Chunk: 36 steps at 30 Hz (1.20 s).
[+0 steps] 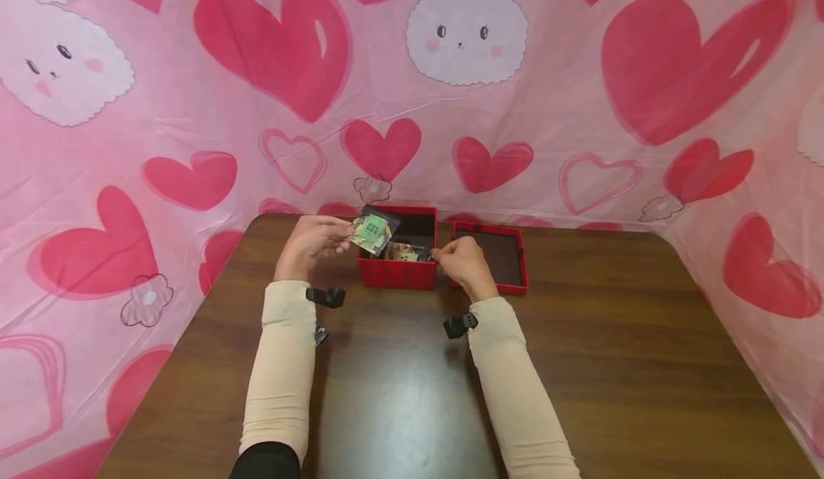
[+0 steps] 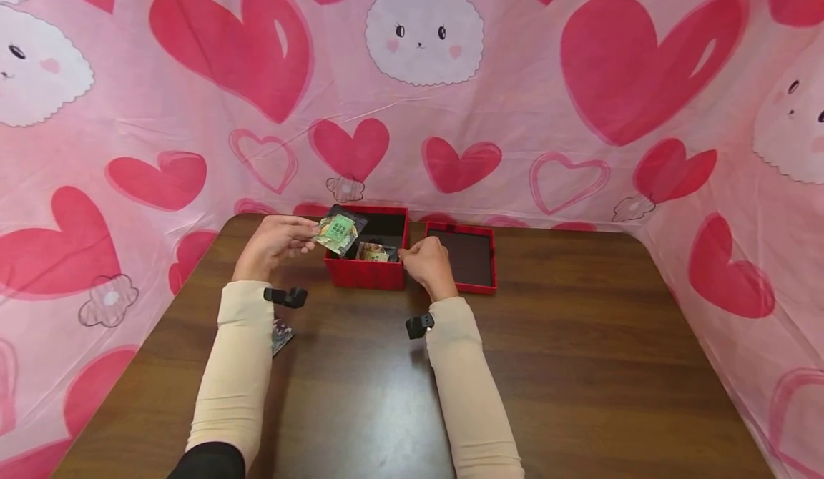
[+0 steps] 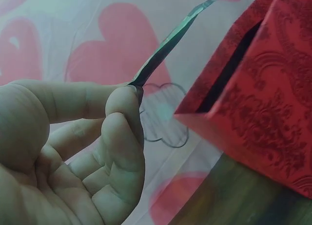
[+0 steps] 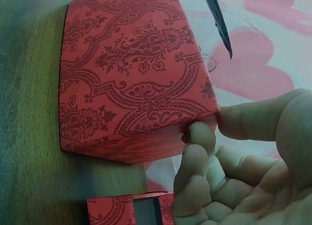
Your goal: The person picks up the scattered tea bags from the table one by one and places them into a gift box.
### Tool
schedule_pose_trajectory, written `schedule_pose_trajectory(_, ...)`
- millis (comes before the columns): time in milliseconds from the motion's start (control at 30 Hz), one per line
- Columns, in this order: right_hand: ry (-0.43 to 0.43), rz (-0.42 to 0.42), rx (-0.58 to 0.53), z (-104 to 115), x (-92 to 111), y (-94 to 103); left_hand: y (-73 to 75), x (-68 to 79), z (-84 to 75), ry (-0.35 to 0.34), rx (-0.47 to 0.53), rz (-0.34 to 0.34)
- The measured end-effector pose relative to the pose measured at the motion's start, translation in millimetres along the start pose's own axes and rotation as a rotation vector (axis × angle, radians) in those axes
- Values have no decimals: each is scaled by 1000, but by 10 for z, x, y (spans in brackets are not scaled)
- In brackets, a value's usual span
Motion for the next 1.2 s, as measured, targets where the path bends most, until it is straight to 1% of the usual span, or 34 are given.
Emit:
schedule_pose_trajectory(200,0,-7,13,4,-7,-7,-89,-27,11,4,-28,5)
schedule_pose_trajectory(367,22,-22,43,-2,-9,-13,-188,-40,-5,-30,-28,20)
schedule_pose_trajectory(467,32,-25,52,1,-6,-15,-262,-40,-17,-38,-41,13)
schedule_pose_trajectory(567,30,-17,37,1,-6,-14,-318,-31,-21,-36,-74,0)
schedule_pose_trajectory(667,30,-11,35,-1,-7,-12,-360,-23,-27,-40,-85,-9)
schedule_pose_trajectory(767,33,-9,32,-2,-6,-11,-394,-17,-38,-45,-91,-1)
schedule_pose_trajectory(833,35,-11,30,-1,-4,-10,-408,-13,-43,-45,-117,18)
schedule_pose_trajectory(900,38,-10,28,0,-1,-9,-411,-5,-46,-53,-170,31)
schedule_pose_trajectory(967,42,-5,27,-1,0,-8,-400,9,-47,-66,-231,26)
schedule_pose_trajectory(1033,42,1,27,1,2,-6,-377,35,-48,-79,-293,2)
schedule_pose_trajectory(1100,41,3,29,2,2,-4,-350,59,-48,-79,-318,-22)
schedule_pose_trajectory(1200,32,0,31,-2,-2,2,-302,84,-46,-74,-312,-28)
Point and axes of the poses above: each hand's wrist, its own x-axis away from the middle knuckle, its own y-axis out of the back of the hand, z = x × y, the point moved 1 cm from there along -x, towards the middle knuckle, and after that the axes turned 10 degrees about y, right-handed, at the moved point
